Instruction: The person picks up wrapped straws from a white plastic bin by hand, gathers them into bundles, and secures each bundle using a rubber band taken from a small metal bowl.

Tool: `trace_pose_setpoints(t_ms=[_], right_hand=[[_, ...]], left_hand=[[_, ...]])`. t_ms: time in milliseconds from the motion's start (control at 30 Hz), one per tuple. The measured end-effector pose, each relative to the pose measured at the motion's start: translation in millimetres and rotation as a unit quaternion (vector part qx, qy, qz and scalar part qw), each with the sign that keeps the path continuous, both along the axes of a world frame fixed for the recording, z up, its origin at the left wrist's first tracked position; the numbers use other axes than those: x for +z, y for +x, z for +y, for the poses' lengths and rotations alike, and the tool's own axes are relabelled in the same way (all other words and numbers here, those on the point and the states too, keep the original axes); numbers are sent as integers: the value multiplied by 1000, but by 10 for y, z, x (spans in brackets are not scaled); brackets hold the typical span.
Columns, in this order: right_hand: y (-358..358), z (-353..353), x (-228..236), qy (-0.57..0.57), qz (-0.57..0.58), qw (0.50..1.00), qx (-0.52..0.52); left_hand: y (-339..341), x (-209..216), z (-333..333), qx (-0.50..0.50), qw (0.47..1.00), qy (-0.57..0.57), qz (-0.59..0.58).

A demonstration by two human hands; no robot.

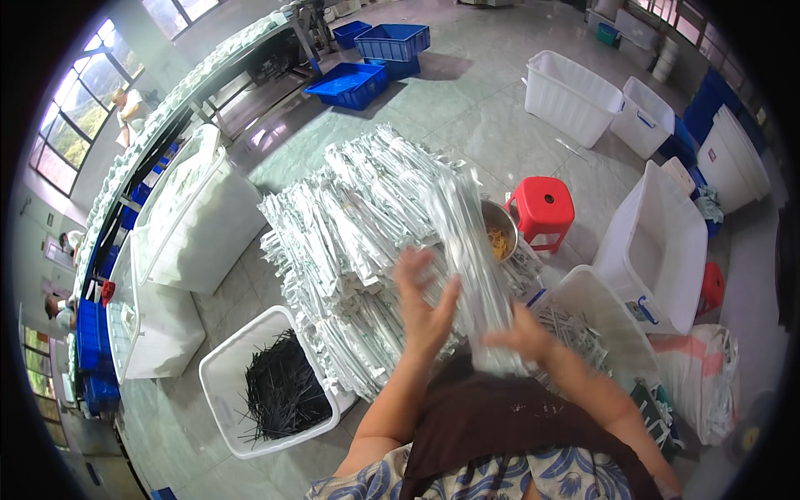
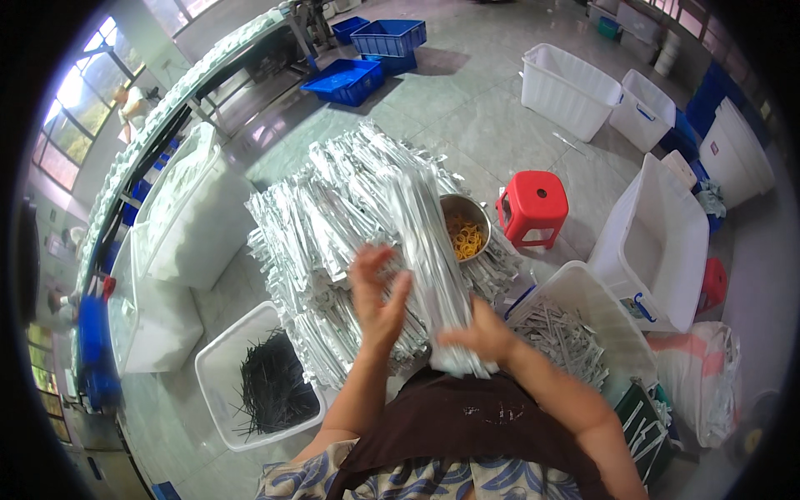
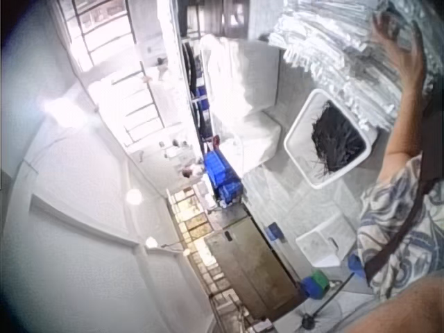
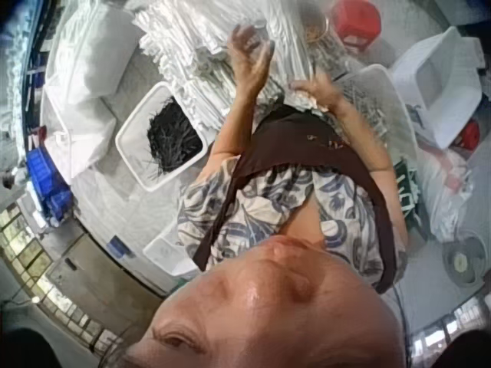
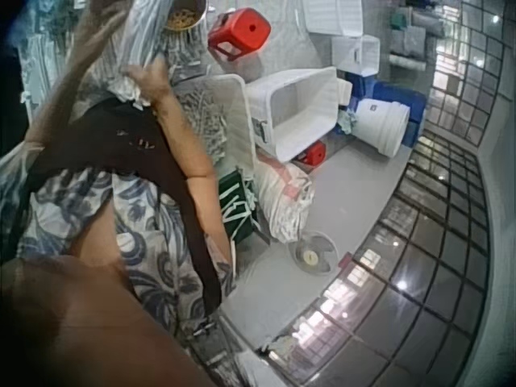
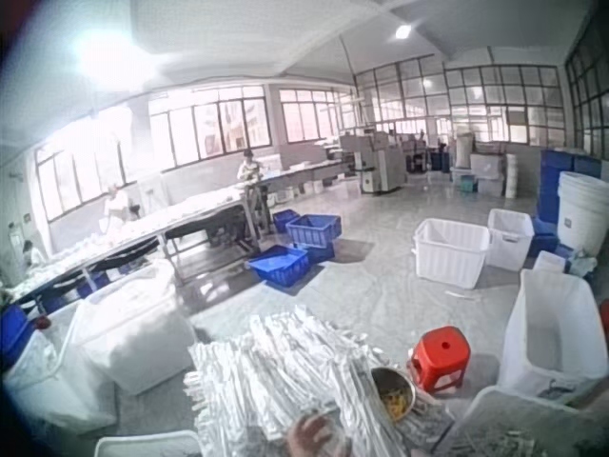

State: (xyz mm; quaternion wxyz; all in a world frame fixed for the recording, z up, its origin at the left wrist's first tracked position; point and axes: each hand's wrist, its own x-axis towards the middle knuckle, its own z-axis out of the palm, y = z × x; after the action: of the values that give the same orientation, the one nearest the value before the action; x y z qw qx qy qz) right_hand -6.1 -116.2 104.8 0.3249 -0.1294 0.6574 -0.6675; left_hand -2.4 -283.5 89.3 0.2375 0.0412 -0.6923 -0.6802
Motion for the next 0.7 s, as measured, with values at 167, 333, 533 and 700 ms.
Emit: trace_pose_setpoints(t_ms=[167,333,533,700], right_hand=[[-1091,-952,460,228,202,952,-12],[-1680,-1648,-170,427,276,856,95],[-774,-956,-609,254,533,795,-138],[612,112,-1248,144,367,914,-100]], left_hand=[[64,358,-802,156,969,-187,42],[-30,213,-1150,167,959,-231,-8],[56,-1,-663,98,965,-237,55],[488,-364,95,-190,969,-146,53]])
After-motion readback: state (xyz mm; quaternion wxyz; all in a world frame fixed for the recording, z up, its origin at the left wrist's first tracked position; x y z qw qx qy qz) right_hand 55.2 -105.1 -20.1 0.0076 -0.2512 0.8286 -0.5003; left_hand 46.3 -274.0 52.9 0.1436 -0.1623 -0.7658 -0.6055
